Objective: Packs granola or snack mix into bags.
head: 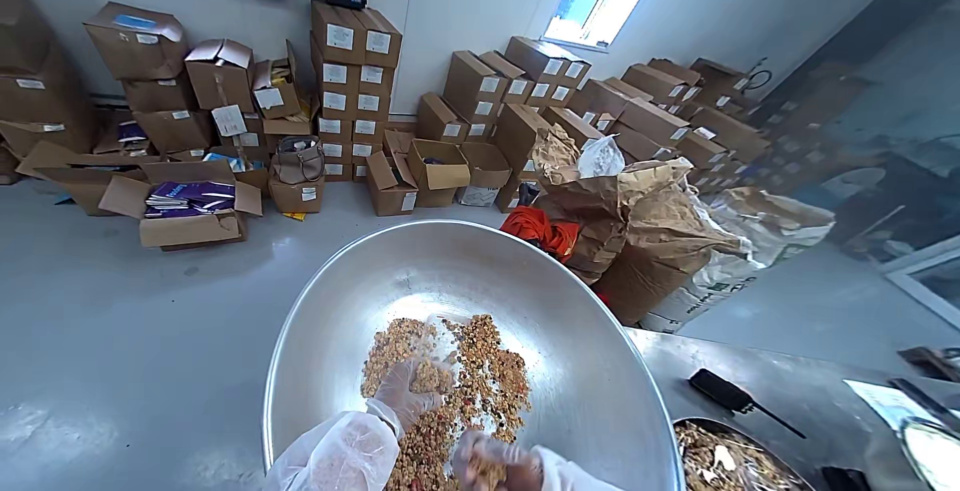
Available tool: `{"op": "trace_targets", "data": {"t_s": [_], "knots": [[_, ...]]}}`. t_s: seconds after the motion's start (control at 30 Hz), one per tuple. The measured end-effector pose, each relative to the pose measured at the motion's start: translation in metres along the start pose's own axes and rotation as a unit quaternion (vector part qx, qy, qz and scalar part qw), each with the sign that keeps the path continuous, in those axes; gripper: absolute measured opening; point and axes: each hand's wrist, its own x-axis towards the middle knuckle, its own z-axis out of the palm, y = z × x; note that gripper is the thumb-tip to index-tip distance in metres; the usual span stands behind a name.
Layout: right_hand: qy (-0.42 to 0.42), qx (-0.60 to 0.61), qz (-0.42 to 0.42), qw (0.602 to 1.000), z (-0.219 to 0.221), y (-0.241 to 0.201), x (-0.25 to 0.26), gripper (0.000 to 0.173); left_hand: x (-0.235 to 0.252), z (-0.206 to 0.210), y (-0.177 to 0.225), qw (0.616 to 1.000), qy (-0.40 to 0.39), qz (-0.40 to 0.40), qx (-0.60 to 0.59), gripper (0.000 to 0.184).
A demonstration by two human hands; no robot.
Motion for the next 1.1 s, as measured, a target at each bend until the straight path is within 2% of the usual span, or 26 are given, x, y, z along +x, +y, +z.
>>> {"op": "trace_targets", "data": {"t_s": [0.13, 0.23, 0.3, 0.37, 0.47, 0.53, 0.6, 0.67, 0.7, 0.73, 0.8, 0.87, 0.9, 0.93, 1.0, 1.03, 1.07, 1.1], "knots": [[0.134, -0.106, -0.106, 0.98, 0.064, -0.098, 0.002, 0.023, -0.002, 0.002, 0.007, 0.993, -0.041, -0.004, 0.109, 0.055], [0.217, -0.231, -0.155, 0.936, 0.094, -0.138, 0.008, 0.019, -0.003, 0.004, 0.01, 0.987, -0.068, 0.004, 0.148, 0.054], [0.284, -0.377, -0.13, 0.872, 0.112, -0.148, 0.017, 0.02, -0.004, 0.005, 0.011, 0.988, -0.078, 0.002, 0.136, 0.055], [0.291, -0.496, -0.076, 0.815, 0.122, -0.15, 0.024, 0.02, -0.005, 0.007, 0.008, 0.993, -0.073, 0.005, 0.094, 0.057], [0.268, -0.562, -0.057, 0.781, 0.131, -0.149, 0.028, 0.023, -0.014, 0.008, 0.01, 0.997, -0.06, 0.007, 0.051, 0.06], [0.265, -0.557, -0.095, 0.781, 0.131, -0.148, 0.025, 0.022, -0.039, 0.003, 0.043, 0.996, -0.068, -0.037, 0.052, 0.062], [0.283, -0.534, -0.176, 0.777, 0.122, -0.145, 0.02, 0.021, -0.053, 0.001, 0.062, 0.995, -0.063, -0.068, 0.041, 0.064], [0.349, -0.508, -0.252, 0.746, 0.107, -0.138, 0.017, 0.022, -0.044, 0.002, 0.043, 0.997, -0.052, -0.05, 0.011, 0.07], [0.388, -0.5, -0.253, 0.732, 0.098, -0.134, 0.016, 0.024, -0.032, 0.005, 0.022, 0.999, -0.042, -0.027, -0.003, 0.073], [0.409, -0.503, -0.221, 0.728, 0.089, -0.129, 0.015, 0.036, -0.022, 0.006, 0.008, 0.999, -0.041, -0.012, -0.011, 0.075], [0.397, -0.496, -0.122, 0.762, 0.073, -0.119, 0.017, 0.062, -0.015, 0.006, 0.0, 0.999, -0.035, 0.005, -0.035, 0.075], [0.398, -0.457, -0.049, 0.794, 0.052, -0.106, 0.021, 0.064, -0.016, 0.009, -0.002, 0.998, -0.006, 0.006, -0.066, 0.075], [0.413, -0.456, -0.019, 0.788, 0.035, -0.101, 0.025, 0.058, -0.015, 0.008, -0.002, 0.998, 0.01, 0.003, -0.064, 0.078], [0.429, -0.484, 0.024, 0.762, 0.014, -0.094, 0.027, 0.051, -0.014, 0.007, -0.002, 0.998, 0.023, -0.004, -0.057, 0.082], [0.446, -0.578, 0.183, 0.658, -0.029, -0.074, 0.027, 0.047, -0.013, 0.008, -0.001, 0.997, 0.05, -0.01, -0.06, 0.085], [0.447, -0.612, 0.263, 0.597, -0.042, -0.058, 0.028, 0.056, -0.012, 0.007, -0.002, 0.996, 0.059, -0.008, -0.061, 0.085], [0.449, -0.64, 0.325, 0.531, -0.049, -0.039, 0.031, 0.073, -0.011, 0.007, -0.001, 0.996, 0.066, -0.007, -0.06, 0.085], [0.445, -0.66, 0.357, 0.49, -0.054, -0.017, 0.036, 0.095, -0.011, 0.007, 0.001, 0.996, 0.07, -0.007, -0.062, 0.084]]}}
